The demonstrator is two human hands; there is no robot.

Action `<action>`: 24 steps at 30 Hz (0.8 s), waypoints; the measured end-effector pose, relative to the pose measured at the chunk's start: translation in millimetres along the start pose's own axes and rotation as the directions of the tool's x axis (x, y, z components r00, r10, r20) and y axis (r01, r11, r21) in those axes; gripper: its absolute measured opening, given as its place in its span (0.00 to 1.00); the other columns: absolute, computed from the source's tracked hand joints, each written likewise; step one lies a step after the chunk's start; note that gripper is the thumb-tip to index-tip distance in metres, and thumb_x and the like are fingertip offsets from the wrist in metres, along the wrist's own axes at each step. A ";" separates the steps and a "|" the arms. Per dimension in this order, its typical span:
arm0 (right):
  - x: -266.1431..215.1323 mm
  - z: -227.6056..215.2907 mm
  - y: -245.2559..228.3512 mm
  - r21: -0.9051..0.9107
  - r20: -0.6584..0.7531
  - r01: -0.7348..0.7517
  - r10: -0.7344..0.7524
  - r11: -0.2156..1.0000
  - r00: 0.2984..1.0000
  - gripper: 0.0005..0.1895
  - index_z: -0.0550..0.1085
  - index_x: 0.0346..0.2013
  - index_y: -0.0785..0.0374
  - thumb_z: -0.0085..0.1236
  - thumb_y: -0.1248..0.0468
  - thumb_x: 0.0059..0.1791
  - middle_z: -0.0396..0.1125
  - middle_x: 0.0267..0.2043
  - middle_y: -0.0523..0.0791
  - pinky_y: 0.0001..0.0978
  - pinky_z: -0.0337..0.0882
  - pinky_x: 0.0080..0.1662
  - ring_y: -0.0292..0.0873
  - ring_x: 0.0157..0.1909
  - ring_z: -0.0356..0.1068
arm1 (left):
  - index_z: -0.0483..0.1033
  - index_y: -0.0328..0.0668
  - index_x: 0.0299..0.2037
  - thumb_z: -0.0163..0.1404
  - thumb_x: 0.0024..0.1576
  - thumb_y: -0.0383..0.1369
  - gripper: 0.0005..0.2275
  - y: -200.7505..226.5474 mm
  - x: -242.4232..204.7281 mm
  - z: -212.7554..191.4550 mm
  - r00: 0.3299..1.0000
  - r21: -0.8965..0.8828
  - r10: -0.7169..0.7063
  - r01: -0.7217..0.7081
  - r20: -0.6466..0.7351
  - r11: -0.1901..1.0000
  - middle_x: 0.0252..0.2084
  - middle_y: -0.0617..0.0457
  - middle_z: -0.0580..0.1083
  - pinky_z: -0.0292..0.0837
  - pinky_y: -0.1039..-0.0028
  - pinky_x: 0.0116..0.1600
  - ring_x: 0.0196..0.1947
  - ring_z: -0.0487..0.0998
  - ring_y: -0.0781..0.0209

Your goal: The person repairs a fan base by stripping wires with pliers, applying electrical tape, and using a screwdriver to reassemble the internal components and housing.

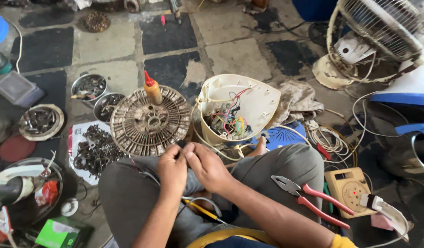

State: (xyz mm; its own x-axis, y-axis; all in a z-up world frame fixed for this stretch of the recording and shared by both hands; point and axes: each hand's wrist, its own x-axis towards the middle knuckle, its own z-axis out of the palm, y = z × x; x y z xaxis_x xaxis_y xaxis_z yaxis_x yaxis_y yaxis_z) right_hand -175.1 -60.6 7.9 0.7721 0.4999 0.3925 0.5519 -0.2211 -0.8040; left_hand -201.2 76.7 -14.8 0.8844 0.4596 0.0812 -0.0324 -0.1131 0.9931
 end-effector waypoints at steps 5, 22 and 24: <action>54.4 3.5 -18.5 0.032 -0.016 -0.116 0.117 0.993 0.993 0.12 0.72 0.41 0.67 0.44 0.60 0.56 0.69 0.40 0.57 0.50 0.70 0.46 0.63 0.44 0.71 | 0.75 0.34 0.31 0.56 0.62 0.33 0.11 -6.3 26.3 -0.8 0.863 0.327 0.448 -0.364 -0.234 0.872 0.31 0.43 0.73 0.68 0.61 0.38 0.30 0.74 0.48; -20.5 -77.9 -4.3 0.596 0.263 -0.495 0.428 0.633 0.865 0.32 0.63 0.64 0.56 0.58 0.52 0.48 0.70 0.56 0.44 0.33 0.73 0.51 0.39 0.53 0.70 | 0.48 0.51 0.74 0.72 0.33 0.39 0.56 164.4 73.0 8.5 0.602 0.542 -0.073 -0.652 0.795 0.530 0.75 0.42 0.53 0.66 0.54 0.62 0.67 0.63 0.37; -14.4 -90.7 -4.0 0.630 0.400 -0.590 0.440 0.505 0.804 0.24 0.69 0.57 0.56 0.60 0.55 0.48 0.72 0.50 0.41 0.30 0.73 0.48 0.35 0.48 0.72 | 0.45 0.54 0.76 0.72 0.34 0.40 0.58 177.9 69.2 31.5 0.512 0.528 -0.171 -0.713 0.842 0.461 0.77 0.42 0.50 0.67 0.54 0.62 0.65 0.65 0.38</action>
State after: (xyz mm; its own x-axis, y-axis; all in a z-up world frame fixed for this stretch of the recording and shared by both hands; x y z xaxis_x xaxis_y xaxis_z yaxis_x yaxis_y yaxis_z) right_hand -159.8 -142.9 46.0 0.7372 0.6398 -0.2172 -0.3757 0.1211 -0.9188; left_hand -131.0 60.7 164.9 0.8503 -0.4868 -0.2002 -0.4001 -0.8449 0.3552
